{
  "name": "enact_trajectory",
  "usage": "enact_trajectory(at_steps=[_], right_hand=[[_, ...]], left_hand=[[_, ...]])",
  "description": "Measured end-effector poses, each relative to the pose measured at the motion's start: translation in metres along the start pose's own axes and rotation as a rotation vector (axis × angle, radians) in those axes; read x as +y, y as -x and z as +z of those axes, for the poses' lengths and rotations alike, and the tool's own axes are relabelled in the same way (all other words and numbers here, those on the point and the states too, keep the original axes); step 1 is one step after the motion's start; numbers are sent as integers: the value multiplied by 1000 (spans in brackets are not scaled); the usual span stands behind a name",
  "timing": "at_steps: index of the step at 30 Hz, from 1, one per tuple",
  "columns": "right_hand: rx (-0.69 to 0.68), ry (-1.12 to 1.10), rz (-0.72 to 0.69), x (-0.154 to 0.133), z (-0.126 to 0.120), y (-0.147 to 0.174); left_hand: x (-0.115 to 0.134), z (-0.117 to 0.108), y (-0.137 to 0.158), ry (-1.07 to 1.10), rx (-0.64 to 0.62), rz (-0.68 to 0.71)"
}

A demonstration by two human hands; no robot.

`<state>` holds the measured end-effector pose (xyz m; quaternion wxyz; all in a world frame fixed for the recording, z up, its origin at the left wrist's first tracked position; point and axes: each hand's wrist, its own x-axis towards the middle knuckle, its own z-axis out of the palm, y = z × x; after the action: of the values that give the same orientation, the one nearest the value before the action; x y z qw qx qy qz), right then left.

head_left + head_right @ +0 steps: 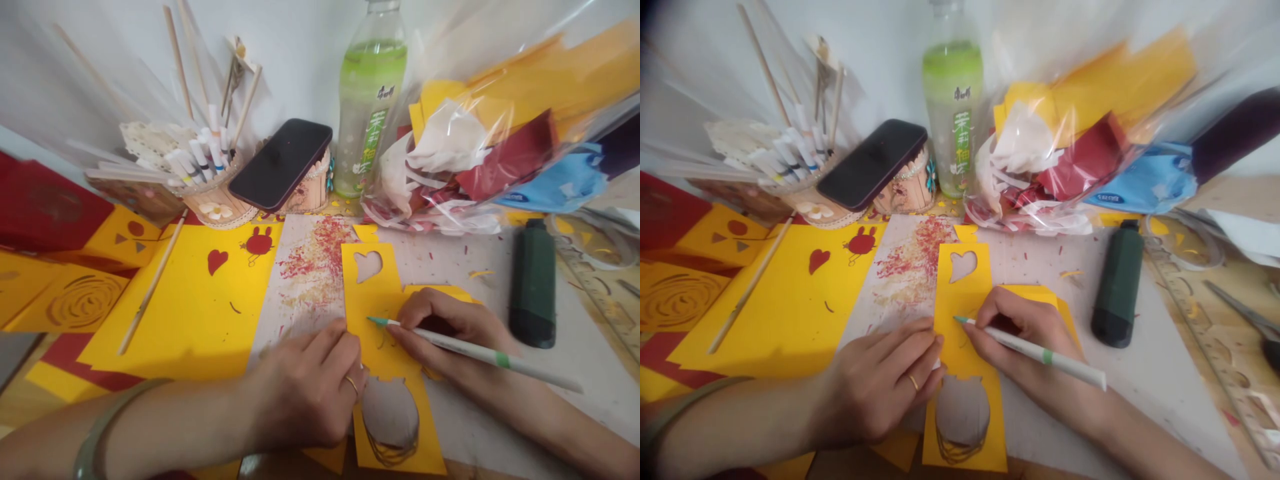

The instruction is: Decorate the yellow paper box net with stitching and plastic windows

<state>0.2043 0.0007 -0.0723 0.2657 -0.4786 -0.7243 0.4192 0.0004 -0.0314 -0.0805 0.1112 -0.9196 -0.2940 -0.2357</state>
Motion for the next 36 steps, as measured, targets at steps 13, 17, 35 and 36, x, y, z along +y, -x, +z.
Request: enact_trajectory(at_steps=[13, 17, 35, 36], right_hand=[[-28, 6, -20, -2, 1, -4], [-14, 16, -16, -1, 1, -3], [-13, -2, -35, -1, 2, -2], [-20, -3, -35, -2, 1, -2]], left_hand=[[0, 0, 0, 5, -14, -4], [-1, 1, 0, 15, -12, -4], [-1, -1, -1, 16, -9, 3], [-1, -2, -1, 15, -6, 3]])
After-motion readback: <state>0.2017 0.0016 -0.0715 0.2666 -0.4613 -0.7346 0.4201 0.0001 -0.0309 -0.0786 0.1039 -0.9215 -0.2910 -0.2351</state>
